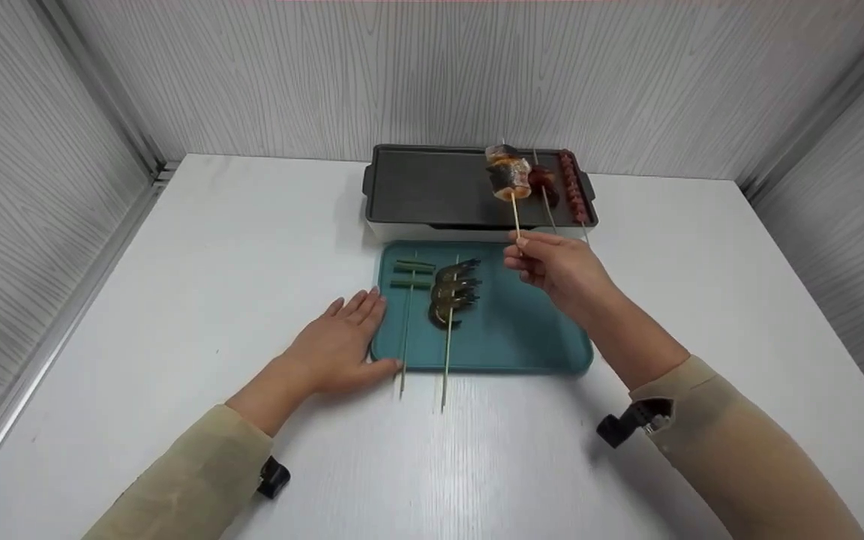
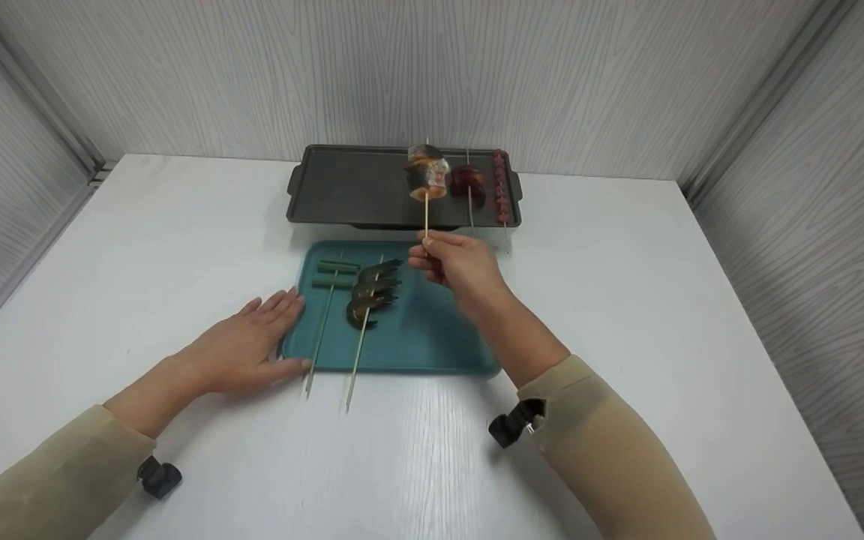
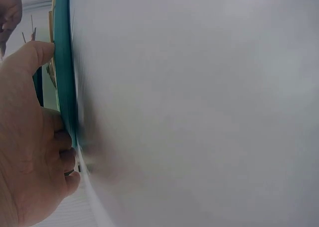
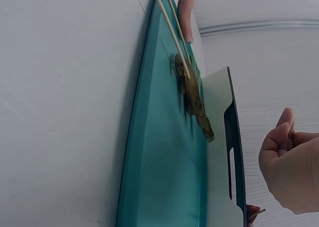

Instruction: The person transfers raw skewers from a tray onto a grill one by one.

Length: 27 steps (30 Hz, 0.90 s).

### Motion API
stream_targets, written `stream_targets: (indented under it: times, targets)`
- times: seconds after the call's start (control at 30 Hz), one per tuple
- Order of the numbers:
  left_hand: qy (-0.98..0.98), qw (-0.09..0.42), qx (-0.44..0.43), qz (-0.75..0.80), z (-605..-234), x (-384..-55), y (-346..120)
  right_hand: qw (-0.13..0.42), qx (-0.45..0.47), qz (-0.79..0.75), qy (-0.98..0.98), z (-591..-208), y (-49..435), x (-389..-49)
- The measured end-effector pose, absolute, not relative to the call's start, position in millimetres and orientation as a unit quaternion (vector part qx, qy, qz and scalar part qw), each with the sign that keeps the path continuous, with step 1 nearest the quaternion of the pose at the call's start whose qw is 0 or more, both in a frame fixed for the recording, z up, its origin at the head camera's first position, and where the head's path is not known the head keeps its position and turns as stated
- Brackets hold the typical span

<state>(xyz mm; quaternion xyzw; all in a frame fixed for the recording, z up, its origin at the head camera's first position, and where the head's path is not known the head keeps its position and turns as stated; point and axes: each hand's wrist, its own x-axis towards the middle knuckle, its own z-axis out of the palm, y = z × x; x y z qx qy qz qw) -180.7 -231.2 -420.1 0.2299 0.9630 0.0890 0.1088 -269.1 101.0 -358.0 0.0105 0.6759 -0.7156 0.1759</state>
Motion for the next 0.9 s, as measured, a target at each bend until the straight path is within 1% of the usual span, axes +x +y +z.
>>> stream_targets:
  times: [0.37, 0.63, 0.9]
  targets:
    - [0.963, 0.106, 0.233, 0.085, -420.0, -183.4, -229.1, 0.174, 0.029, -0.712, 0.680, -371.7, 92.5, -293.3]
    - [0.964, 0.110, 0.226, 0.082, -419.7, -181.3, -229.6, 0.181, 0.026, -0.714, 0.675, -378.1, 84.5, -303.5]
    - [0.963, 0.108, 0.228, 0.092, -419.5, -179.4, -231.4, 0.189, 0.046, -0.720, 0.666, -383.4, 82.5, -309.5]
